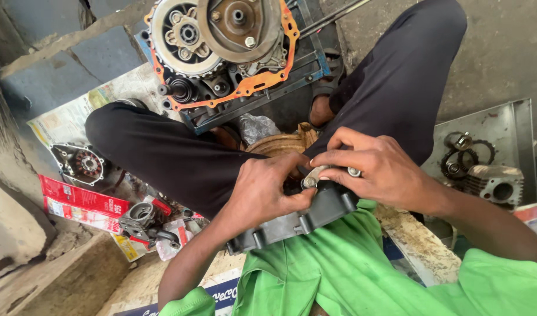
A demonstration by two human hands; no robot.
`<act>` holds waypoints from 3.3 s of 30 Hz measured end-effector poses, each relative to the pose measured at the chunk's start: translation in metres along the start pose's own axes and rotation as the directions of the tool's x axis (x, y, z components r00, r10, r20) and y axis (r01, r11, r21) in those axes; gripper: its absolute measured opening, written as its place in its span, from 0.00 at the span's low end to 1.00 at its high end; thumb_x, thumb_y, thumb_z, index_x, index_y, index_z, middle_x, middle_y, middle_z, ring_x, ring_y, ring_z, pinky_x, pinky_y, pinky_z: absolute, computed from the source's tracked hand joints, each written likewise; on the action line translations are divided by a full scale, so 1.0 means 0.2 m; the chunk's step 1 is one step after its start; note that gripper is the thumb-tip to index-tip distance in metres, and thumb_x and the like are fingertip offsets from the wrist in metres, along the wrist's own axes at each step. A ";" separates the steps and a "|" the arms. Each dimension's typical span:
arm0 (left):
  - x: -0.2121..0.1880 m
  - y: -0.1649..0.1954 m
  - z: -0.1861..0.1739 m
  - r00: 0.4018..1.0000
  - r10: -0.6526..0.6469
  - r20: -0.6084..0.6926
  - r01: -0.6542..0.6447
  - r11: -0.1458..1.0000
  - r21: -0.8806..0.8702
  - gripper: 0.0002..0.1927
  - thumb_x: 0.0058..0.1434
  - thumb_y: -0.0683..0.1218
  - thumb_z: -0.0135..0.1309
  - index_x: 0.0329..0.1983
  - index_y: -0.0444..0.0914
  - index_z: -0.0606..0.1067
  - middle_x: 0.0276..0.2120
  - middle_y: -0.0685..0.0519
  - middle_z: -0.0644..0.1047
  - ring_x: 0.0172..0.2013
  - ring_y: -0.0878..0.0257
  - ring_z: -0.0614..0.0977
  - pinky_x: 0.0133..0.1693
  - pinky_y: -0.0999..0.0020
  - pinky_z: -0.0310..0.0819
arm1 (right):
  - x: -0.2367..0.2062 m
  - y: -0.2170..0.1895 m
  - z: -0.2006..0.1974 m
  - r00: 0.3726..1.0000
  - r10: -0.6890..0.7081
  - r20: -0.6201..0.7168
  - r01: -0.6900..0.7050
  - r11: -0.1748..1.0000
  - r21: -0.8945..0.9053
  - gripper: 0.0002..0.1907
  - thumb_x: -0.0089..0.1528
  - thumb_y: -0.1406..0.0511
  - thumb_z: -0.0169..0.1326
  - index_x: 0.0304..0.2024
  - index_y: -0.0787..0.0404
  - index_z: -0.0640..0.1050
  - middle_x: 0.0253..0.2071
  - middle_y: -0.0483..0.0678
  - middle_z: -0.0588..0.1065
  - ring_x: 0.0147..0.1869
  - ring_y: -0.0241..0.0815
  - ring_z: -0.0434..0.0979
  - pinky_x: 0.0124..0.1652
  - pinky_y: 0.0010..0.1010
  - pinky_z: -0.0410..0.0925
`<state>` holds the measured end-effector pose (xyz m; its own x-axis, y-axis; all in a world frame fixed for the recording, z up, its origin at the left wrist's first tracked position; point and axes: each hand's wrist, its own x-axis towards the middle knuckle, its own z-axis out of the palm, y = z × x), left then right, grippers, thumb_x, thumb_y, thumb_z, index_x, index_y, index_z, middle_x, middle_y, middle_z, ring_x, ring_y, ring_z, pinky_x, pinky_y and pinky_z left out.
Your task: The person assembles a motorcycle engine casing. They apply sealant to the casing, insert a bolt, and use a socket wrench to tighten it. They then place the casing cover onto the engine block.
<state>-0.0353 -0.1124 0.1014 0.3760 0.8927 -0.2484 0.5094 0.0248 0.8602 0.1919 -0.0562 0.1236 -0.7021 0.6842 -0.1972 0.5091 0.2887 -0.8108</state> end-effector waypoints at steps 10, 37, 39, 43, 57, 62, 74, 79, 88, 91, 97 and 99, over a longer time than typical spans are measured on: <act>-0.01 -0.06 0.02 0.991 0.039 0.127 -0.016 0.984 -0.176 0.19 0.51 0.49 0.71 0.44 0.38 0.82 0.31 0.54 0.80 0.32 0.62 0.83 0.34 0.67 0.73 | -0.09 0.08 0.03 0.997 -0.054 -0.060 0.063 0.985 0.160 0.17 0.56 0.64 0.65 0.47 0.61 0.82 0.38 0.49 0.77 0.34 0.45 0.82 0.30 0.34 0.72; 0.17 -0.31 0.08 0.753 0.093 0.652 0.266 0.862 -0.431 0.24 0.53 0.38 0.58 0.55 0.38 0.71 0.38 0.58 0.68 0.39 0.71 0.69 0.39 0.73 0.66 | -0.04 0.13 0.02 0.986 -0.166 -0.017 0.166 0.980 0.111 0.14 0.57 0.62 0.63 0.45 0.58 0.83 0.36 0.48 0.76 0.28 0.46 0.79 0.28 0.38 0.69; 0.15 -0.32 0.09 0.741 0.079 0.667 0.291 0.857 -0.425 0.22 0.55 0.39 0.60 0.53 0.38 0.70 0.37 0.57 0.67 0.37 0.70 0.68 0.37 0.73 0.64 | -0.05 0.14 0.02 0.986 -0.167 -0.016 0.168 0.978 0.125 0.13 0.57 0.62 0.63 0.44 0.58 0.83 0.37 0.48 0.76 0.29 0.45 0.80 0.28 0.37 0.70; 0.09 -0.31 0.06 0.813 0.101 0.574 0.235 0.845 -0.480 0.26 0.55 0.39 0.63 0.55 0.37 0.69 0.43 0.56 0.67 0.40 0.69 0.68 0.40 0.73 0.65 | -0.08 0.13 0.04 0.996 -0.084 0.028 0.080 0.988 0.131 0.16 0.56 0.62 0.64 0.47 0.55 0.84 0.35 0.47 0.77 0.28 0.44 0.81 0.28 0.37 0.71; -0.02 -0.23 0.04 0.899 0.190 0.395 -0.003 0.904 -0.428 0.32 0.60 0.47 0.67 0.64 0.34 0.67 0.58 0.47 0.70 0.61 0.55 0.73 0.64 0.61 0.67 | -0.05 0.17 0.04 0.991 -0.126 0.032 0.122 0.985 0.119 0.15 0.54 0.65 0.65 0.44 0.54 0.85 0.40 0.46 0.79 0.30 0.42 0.82 0.29 0.36 0.70; -0.08 -0.05 0.05 0.920 0.228 0.318 -0.076 0.902 -0.425 0.29 0.59 0.46 0.67 0.58 0.36 0.67 0.57 0.45 0.71 0.63 0.52 0.74 0.66 0.59 0.66 | -0.12 0.08 0.01 0.974 -0.224 0.036 0.218 0.969 0.118 0.15 0.56 0.66 0.64 0.46 0.52 0.85 0.38 0.46 0.79 0.26 0.37 0.81 0.22 0.28 0.71; -0.18 0.10 0.12 0.924 0.122 0.361 -0.013 0.957 -0.291 0.35 0.55 0.52 0.67 0.58 0.31 0.64 0.64 0.35 0.65 0.60 0.36 0.72 0.65 0.48 0.67 | -0.52 0.11 -0.02 0.966 -0.209 0.150 0.197 0.976 0.088 0.26 0.47 0.73 0.60 0.49 0.52 0.83 0.41 0.46 0.78 0.29 0.35 0.78 0.27 0.27 0.71; -0.17 0.10 0.10 0.906 0.064 0.419 0.082 0.943 -0.322 0.34 0.58 0.54 0.66 0.59 0.32 0.65 0.66 0.38 0.67 0.58 0.38 0.78 0.55 0.53 0.76 | -0.35 0.04 -0.04 0.975 -0.156 0.161 0.157 0.988 0.006 0.23 0.49 0.72 0.63 0.47 0.50 0.85 0.43 0.47 0.81 0.26 0.31 0.75 0.25 0.26 0.68; -0.16 0.10 0.11 1.000 0.005 -0.004 -0.004 0.984 0.178 0.45 0.48 0.73 0.61 0.48 0.29 0.77 0.40 0.43 0.81 0.36 0.44 0.84 0.37 0.52 0.77 | -0.50 0.03 -0.20 0.932 -0.027 -0.361 0.242 0.789 0.565 0.16 0.54 0.66 0.63 0.44 0.62 0.79 0.33 0.46 0.76 0.29 0.36 0.73 0.27 0.24 0.67; -0.19 0.08 0.13 0.999 0.018 -0.045 -0.007 0.974 0.224 0.43 0.49 0.75 0.59 0.41 0.30 0.80 0.31 0.45 0.81 0.29 0.46 0.84 0.26 0.55 0.76 | -0.45 0.01 -0.19 0.934 -0.170 -0.315 0.354 0.574 0.739 0.13 0.55 0.63 0.61 0.41 0.61 0.77 0.31 0.46 0.75 0.29 0.38 0.73 0.28 0.27 0.67; -0.23 -0.01 0.19 0.986 0.101 -0.134 -0.072 0.976 0.206 0.41 0.52 0.76 0.57 0.30 0.30 0.78 0.26 0.45 0.79 0.26 0.48 0.82 0.24 0.55 0.73 | -0.35 -0.02 -0.13 0.943 -0.260 -0.209 0.318 0.505 0.803 0.11 0.59 0.59 0.56 0.35 0.60 0.75 0.28 0.47 0.73 0.28 0.43 0.73 0.28 0.33 0.67; -0.23 -0.03 0.20 0.985 0.095 -0.144 -0.065 0.977 0.201 0.41 0.51 0.76 0.56 0.27 0.31 0.77 0.24 0.44 0.79 0.25 0.47 0.82 0.24 0.54 0.73 | -0.33 -0.11 -0.12 0.953 -0.258 -0.159 0.283 0.563 0.776 0.12 0.61 0.57 0.55 0.33 0.59 0.74 0.27 0.47 0.72 0.27 0.44 0.72 0.28 0.35 0.67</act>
<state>-0.0244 -0.1724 0.0900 0.3074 0.9465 -0.0984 0.6286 -0.1244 0.7677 0.2395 -0.0912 0.1675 -0.7212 0.6841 0.1094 -0.2981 -0.1639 -0.9404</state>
